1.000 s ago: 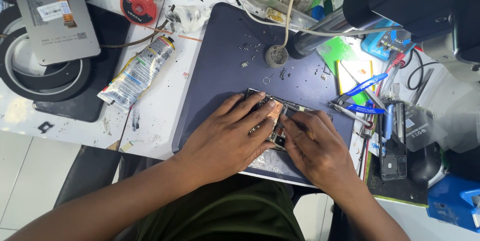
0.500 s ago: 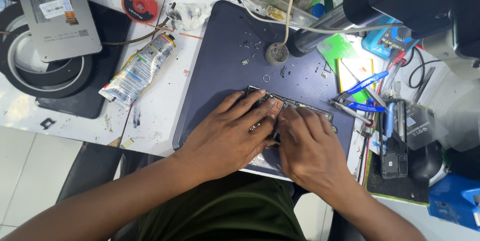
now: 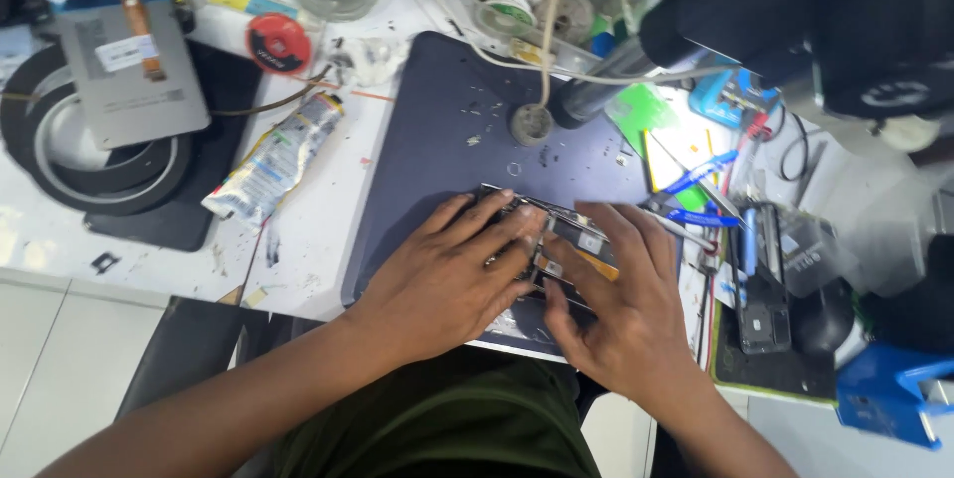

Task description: The person performs the final cleaning and assembly of a mobile phone, using a cloth to wipe surfaces and tweezers to precisely position internal components and the screen.

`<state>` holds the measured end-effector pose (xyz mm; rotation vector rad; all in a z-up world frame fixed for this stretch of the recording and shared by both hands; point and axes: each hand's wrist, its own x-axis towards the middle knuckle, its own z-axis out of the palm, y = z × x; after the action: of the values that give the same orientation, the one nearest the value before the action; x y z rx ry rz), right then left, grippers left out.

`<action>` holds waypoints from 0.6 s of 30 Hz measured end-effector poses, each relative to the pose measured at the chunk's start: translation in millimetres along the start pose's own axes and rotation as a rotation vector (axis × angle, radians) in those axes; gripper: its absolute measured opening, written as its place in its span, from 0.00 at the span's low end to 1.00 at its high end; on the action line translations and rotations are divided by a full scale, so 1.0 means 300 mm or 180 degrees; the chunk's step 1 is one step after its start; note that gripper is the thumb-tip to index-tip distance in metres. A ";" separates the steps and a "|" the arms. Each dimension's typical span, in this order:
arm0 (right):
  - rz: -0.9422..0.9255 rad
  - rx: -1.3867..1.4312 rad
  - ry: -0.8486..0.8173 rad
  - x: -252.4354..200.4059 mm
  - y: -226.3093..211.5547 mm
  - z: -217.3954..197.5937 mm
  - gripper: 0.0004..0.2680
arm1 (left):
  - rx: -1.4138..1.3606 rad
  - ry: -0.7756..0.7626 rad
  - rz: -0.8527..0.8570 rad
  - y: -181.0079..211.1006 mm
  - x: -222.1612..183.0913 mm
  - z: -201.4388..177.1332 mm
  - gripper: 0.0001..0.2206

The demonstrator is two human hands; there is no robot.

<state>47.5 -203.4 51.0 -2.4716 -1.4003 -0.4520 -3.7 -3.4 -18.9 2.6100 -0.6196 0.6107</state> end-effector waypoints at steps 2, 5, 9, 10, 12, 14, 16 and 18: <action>-0.0065 0.0145 0.0041 -0.031 0.005 0.020 0.11 | -0.0203 -0.0069 0.0018 -0.002 -0.005 0.000 0.18; -0.0041 0.0095 -0.0044 -0.061 0.001 0.033 0.13 | -0.0138 -0.0066 0.0054 0.000 -0.004 -0.002 0.18; -0.0130 -0.0069 -0.0085 -0.077 0.013 0.052 0.14 | 0.0046 0.0068 0.0081 -0.004 -0.006 0.003 0.18; -0.0193 -0.0200 -0.0120 -0.075 0.011 0.050 0.14 | -0.0015 0.0048 0.0074 -0.003 -0.007 0.005 0.17; -0.0264 -0.0330 -0.0135 -0.067 0.010 0.049 0.14 | -0.0057 0.0032 0.0071 -0.006 -0.008 0.006 0.17; -0.0396 -0.0645 -0.0116 -0.063 0.008 0.047 0.14 | -0.0090 -0.0030 0.0076 -0.005 -0.009 0.009 0.18; -0.0382 -0.0559 -0.0116 -0.060 0.006 0.044 0.13 | -0.0090 -0.0006 0.0080 -0.002 -0.008 0.008 0.18; -0.0404 -0.0462 -0.0094 -0.048 0.006 0.043 0.13 | -0.0055 0.0031 0.0063 -0.004 -0.006 0.008 0.17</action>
<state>43.8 -210.7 33.5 -2.5200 -1.5956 -0.5650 -3.8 -2.9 -22.0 2.5861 -0.6456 0.6212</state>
